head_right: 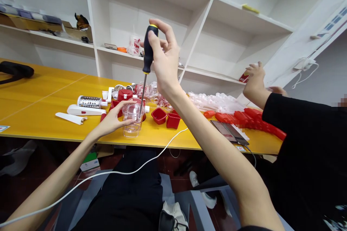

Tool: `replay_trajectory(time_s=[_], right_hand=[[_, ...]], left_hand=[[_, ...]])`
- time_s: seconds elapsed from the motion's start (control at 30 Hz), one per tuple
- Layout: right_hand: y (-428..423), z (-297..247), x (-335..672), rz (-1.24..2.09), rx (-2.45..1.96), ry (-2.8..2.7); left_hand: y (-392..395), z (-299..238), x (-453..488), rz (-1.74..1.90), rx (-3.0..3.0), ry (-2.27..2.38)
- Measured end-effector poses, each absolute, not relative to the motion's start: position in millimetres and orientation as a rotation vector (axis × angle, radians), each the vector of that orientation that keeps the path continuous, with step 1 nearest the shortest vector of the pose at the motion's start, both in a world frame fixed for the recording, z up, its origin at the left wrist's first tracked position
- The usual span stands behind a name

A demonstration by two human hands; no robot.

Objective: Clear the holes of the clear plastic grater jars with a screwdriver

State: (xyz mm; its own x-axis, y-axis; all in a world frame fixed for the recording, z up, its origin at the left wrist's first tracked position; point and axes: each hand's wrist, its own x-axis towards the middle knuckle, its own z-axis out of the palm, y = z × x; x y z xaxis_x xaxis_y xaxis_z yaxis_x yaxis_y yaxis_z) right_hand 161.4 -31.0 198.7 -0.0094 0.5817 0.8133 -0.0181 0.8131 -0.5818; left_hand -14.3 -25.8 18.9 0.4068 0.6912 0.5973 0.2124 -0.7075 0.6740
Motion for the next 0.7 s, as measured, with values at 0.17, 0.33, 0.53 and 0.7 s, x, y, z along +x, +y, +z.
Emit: replay_trajectory(time_s=[0.17,0.33,0.53,0.7], right_hand=[[-31.7,198.7,157.9,0.507,-0.525,-1.479],[-34.5,199.4,158.4,0.399,-0.539,-1.482],[-30.6,202.0,162.4,0.501,-0.492,-1.469],[-35.8,201.0,158.9,0.409,-0.521,-1.448]], left_hand=[[-24.7,18.1,-14.5,1.261,2.18,0.757],[-25.3,18.1,-13.5,1.262,2.194,0.776],[-26.5,18.9,-13.8,1.255,2.204,0.793],[-26.9,19.9,-14.1,1.257,2.208,0.785]])
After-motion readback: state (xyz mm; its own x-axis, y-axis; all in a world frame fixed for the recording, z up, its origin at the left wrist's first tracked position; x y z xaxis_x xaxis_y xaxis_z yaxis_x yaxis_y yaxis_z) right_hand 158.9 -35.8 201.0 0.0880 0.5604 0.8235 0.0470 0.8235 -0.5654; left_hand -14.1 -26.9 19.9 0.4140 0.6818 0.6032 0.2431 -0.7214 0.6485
